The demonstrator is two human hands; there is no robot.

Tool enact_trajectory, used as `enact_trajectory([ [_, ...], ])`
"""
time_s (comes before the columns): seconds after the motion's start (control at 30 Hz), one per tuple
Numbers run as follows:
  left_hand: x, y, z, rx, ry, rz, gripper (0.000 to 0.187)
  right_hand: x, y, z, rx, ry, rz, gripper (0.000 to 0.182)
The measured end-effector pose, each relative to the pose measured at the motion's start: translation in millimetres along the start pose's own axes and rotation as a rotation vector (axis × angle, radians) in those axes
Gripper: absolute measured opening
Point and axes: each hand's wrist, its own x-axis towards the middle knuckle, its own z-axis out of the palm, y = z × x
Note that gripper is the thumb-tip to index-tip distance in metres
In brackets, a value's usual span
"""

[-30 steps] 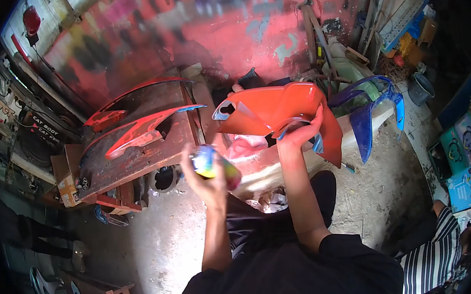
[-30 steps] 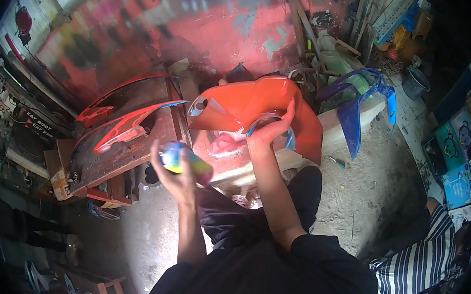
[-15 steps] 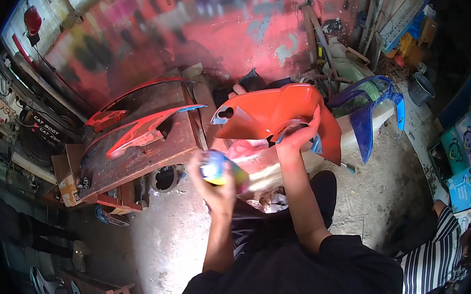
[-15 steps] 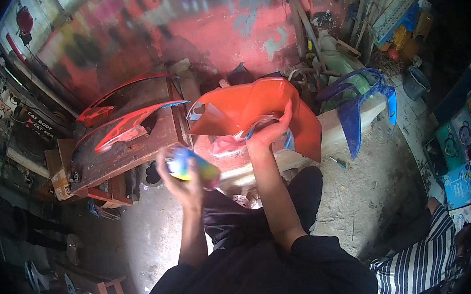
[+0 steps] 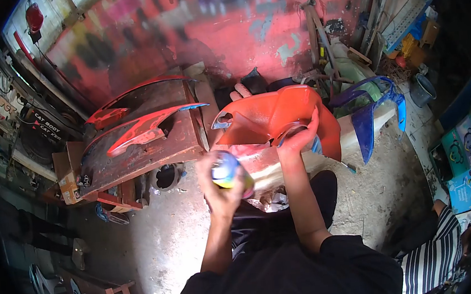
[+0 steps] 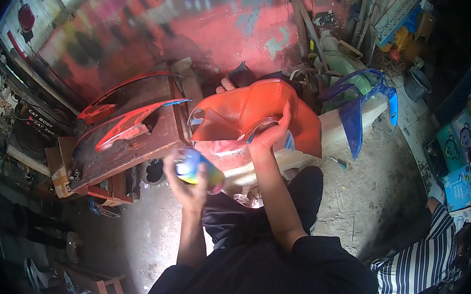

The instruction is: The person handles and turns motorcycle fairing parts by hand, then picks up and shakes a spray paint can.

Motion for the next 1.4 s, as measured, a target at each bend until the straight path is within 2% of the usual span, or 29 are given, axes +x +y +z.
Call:
enact_trajectory([
  [0.07, 11.3, -4.9, -8.3, 0.103, 0.166, -0.185, 0.060, 5.5, 2.3, -5.5, -0.065, 0.326, -0.102, 0.050],
  [0.1, 18.2, -9.0, -11.7, 0.182, 0.254, -0.264, 0.062, 7.0, 2.6, -12.4, -0.063, 0.325, -0.104, 0.050],
  [0.17, 28.0, -18.0, -14.3, 0.117, 0.359, -0.363, 0.062, 10.6, 1.7, -25.0, -0.097, 0.324, -0.161, 0.050],
  [0.2, 30.5, -15.8, -15.4, 0.151, 0.319, -0.376, 0.061, 9.5, 1.5, -22.2, -0.095, 0.323, -0.161, 0.050],
  [0.23, 31.7, -11.4, -10.6, 0.155, 0.284, -0.297, 0.054, 7.4, 1.7, -19.6, -0.090, 0.326, -0.146, 0.050],
  [0.3, 15.1, -6.9, 4.5, -0.112, 0.112, -0.345, 0.052, 4.7, 3.2, -12.7, -0.085, 0.328, -0.126, 0.050],
  [0.37, -2.3, 6.3, 18.2, -0.049, -0.079, -0.044, 0.053, 3.6, 5.4, -6.4, -0.130, 0.413, -0.140, 0.050],
  [0.43, -8.9, 18.9, 23.0, -0.045, -0.149, -0.021, 0.058, 3.0, 5.3, -7.3, -0.145, 0.416, -0.138, 0.049],
  [0.5, -2.2, 12.3, 15.6, -0.118, -0.069, -0.019, 0.054, 3.6, 2.6, -11.5, -0.155, 0.420, -0.148, 0.049],
  [0.57, 0.2, 2.4, 4.1, -0.037, 0.045, -0.147, 0.059, 3.9, 0.4, -21.8, -0.165, 0.335, -0.136, 0.058],
  [0.63, 6.1, -4.6, -8.2, -0.013, 0.059, -0.281, 0.070, 1.9, -3.7, -24.0, -0.136, 0.317, -0.112, 0.056],
  [0.7, 12.6, -5.5, -12.1, -0.027, 0.106, -0.368, 0.070, 3.4, -7.2, -27.5, -0.106, 0.297, -0.090, 0.054],
  [0.8, 10.8, -10.0, -15.8, -0.064, 0.103, -0.425, 0.072, 8.4, -10.9, -43.8, -0.150, 0.269, -0.164, 0.054],
  [0.9, 7.3, -3.8, -16.6, -0.109, 0.088, -0.473, 0.073, 13.0, -20.4, -49.4, -0.118, 0.234, -0.068, 0.062],
  [0.97, 3.4, -5.0, -17.1, -0.135, 0.071, -0.490, 0.072, 14.1, -30.9, -35.8, -0.140, 0.275, 0.106, 0.073],
  [1.07, -11.6, -28.8, -18.0, -0.179, 0.126, -0.495, 0.071, 34.5, -46.0, -61.3, -0.255, 0.265, 0.198, 0.078],
  [1.13, -18.8, -40.3, -20.4, -0.378, 0.126, -0.682, 0.066, 40.3, -57.1, -56.3, -0.303, 0.260, 0.286, 0.079],
  [1.2, -19.4, -40.3, -20.7, -0.368, 0.115, -0.665, 0.064, 45.5, -67.7, -50.0, -0.371, 0.250, 0.411, 0.078],
  [1.33, -21.9, -43.5, -20.0, -0.364, 0.101, -0.668, 0.057, 56.7, -83.1, -54.4, -0.472, 0.268, 0.482, 0.075],
  [1.4, -27.2, -48.8, -21.3, -0.342, 0.094, -0.667, 0.056, 60.5, -90.7, -51.5, -0.514, 0.219, 0.671, 0.070],
])
